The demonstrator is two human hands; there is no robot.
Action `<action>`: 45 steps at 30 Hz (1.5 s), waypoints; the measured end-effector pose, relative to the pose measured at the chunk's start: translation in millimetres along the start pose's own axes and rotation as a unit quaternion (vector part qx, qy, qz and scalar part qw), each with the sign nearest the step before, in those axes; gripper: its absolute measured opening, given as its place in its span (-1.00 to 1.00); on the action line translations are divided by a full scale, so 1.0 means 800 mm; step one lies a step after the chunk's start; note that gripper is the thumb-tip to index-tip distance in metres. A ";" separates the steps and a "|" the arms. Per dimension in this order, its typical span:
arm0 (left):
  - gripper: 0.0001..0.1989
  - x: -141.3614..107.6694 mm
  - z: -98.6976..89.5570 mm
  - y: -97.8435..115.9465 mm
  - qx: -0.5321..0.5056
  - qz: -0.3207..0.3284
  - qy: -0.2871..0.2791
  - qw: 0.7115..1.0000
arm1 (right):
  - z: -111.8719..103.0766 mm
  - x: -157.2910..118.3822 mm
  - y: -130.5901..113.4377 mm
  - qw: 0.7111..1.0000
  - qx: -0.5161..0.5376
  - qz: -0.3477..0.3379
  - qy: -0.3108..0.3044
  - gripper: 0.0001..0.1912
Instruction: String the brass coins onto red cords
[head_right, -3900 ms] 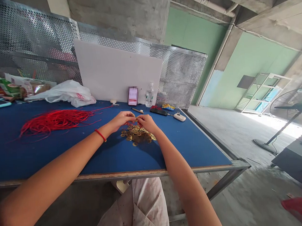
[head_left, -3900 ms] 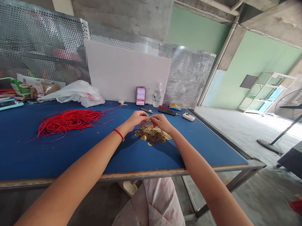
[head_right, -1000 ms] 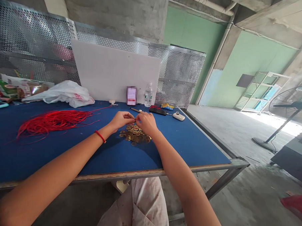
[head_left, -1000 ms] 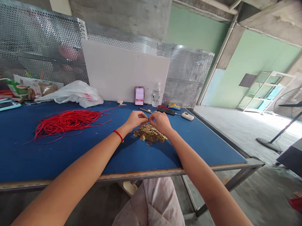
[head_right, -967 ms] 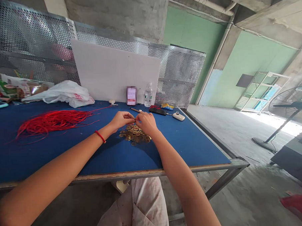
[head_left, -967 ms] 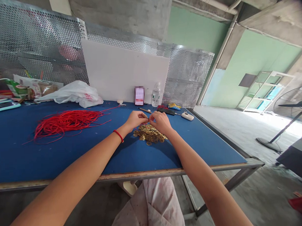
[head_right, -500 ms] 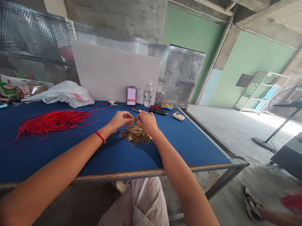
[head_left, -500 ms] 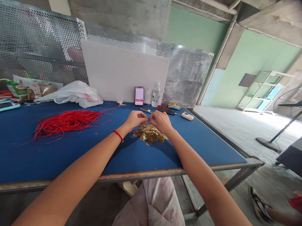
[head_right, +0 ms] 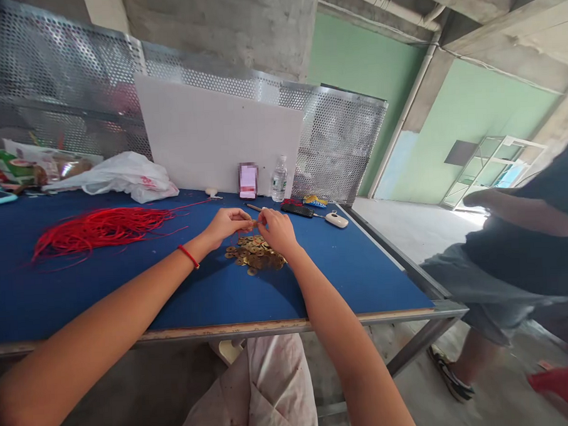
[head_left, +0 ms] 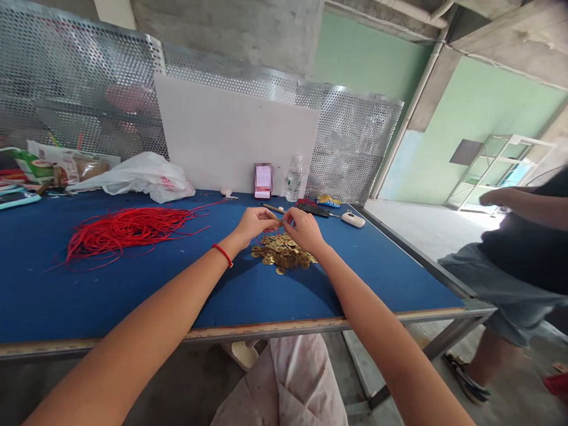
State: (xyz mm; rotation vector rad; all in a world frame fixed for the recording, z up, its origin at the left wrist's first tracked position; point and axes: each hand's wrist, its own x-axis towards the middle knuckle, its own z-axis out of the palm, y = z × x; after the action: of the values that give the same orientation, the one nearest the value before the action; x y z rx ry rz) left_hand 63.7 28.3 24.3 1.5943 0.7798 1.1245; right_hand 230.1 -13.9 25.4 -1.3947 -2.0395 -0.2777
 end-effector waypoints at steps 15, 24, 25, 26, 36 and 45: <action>-0.74 -0.007 0.007 0.008 0.005 0.003 0.016 1.000 | 0.005 -0.002 -0.004 0.999 -0.044 -0.019 0.022 -0.85; -0.74 -0.007 0.008 0.011 -0.005 -0.004 0.017 1.000 | 0.000 -0.001 -0.007 0.999 -0.044 -0.015 0.011 -0.88; -0.73 -0.007 0.008 0.012 -0.010 -0.005 0.017 1.000 | 0.000 -0.001 -0.007 0.999 -0.045 -0.014 0.013 -0.88; -0.73 -0.007 0.007 0.012 -0.014 -0.005 0.017 1.000 | 0.001 -0.001 -0.006 0.999 -0.045 -0.012 0.014 -0.88; -0.77 -0.004 0.005 0.009 -0.027 -0.001 0.020 0.999 | 0.002 -0.001 -0.003 1.000 -0.006 -0.003 0.027 -0.89; -0.84 -0.008 0.019 0.008 -0.020 0.005 0.053 0.998 | 0.005 0.000 0.001 0.999 -0.038 -0.016 0.027 -0.89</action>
State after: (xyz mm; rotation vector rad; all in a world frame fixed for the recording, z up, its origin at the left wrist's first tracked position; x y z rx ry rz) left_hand 75.5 14.8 27.5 1.5171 0.8149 1.2328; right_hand 229.7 -11.7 22.1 -1.3852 -2.0266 -0.4069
